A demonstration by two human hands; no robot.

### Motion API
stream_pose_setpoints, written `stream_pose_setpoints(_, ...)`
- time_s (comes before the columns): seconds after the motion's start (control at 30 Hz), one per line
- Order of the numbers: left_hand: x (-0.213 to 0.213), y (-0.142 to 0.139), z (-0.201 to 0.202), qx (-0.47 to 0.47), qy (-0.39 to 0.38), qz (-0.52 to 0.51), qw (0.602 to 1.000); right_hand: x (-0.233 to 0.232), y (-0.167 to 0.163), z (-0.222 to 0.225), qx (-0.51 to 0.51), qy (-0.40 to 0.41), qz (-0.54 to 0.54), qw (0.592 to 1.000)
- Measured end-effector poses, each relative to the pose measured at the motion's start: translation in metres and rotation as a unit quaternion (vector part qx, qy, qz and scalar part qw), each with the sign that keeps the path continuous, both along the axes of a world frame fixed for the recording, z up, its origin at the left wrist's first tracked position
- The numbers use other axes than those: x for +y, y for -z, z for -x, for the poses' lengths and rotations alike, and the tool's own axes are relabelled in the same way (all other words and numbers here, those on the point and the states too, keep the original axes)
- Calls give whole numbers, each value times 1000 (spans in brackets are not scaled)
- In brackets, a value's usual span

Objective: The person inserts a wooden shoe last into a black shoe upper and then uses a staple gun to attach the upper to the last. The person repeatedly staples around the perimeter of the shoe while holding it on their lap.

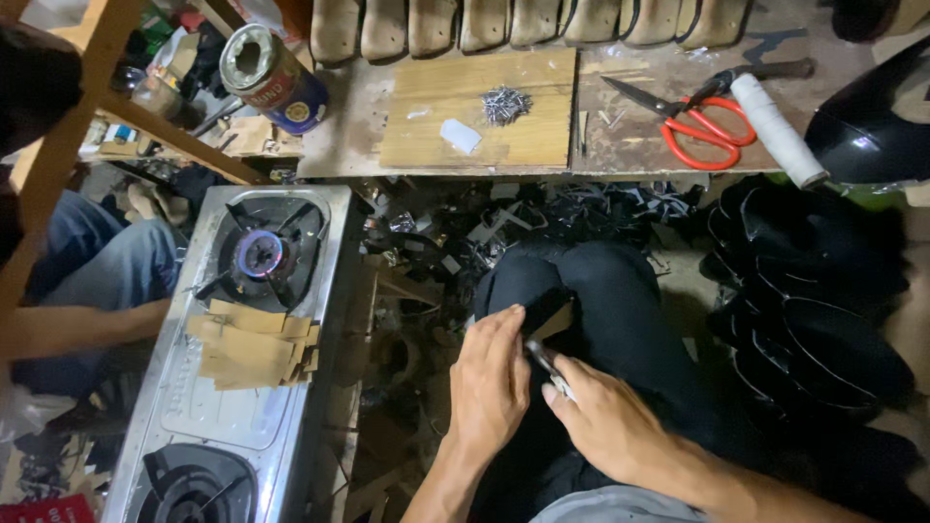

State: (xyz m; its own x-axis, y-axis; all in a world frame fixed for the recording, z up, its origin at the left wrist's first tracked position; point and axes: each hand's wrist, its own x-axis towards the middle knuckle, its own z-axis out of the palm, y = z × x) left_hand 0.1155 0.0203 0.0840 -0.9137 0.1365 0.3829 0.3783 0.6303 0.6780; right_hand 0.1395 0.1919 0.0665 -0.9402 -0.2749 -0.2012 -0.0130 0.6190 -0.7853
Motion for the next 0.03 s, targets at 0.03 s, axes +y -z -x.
stream_pose_setpoints(0.03,1,1,0,3,-3,3,1000,-2,-1,0,10,8,-23,1000)
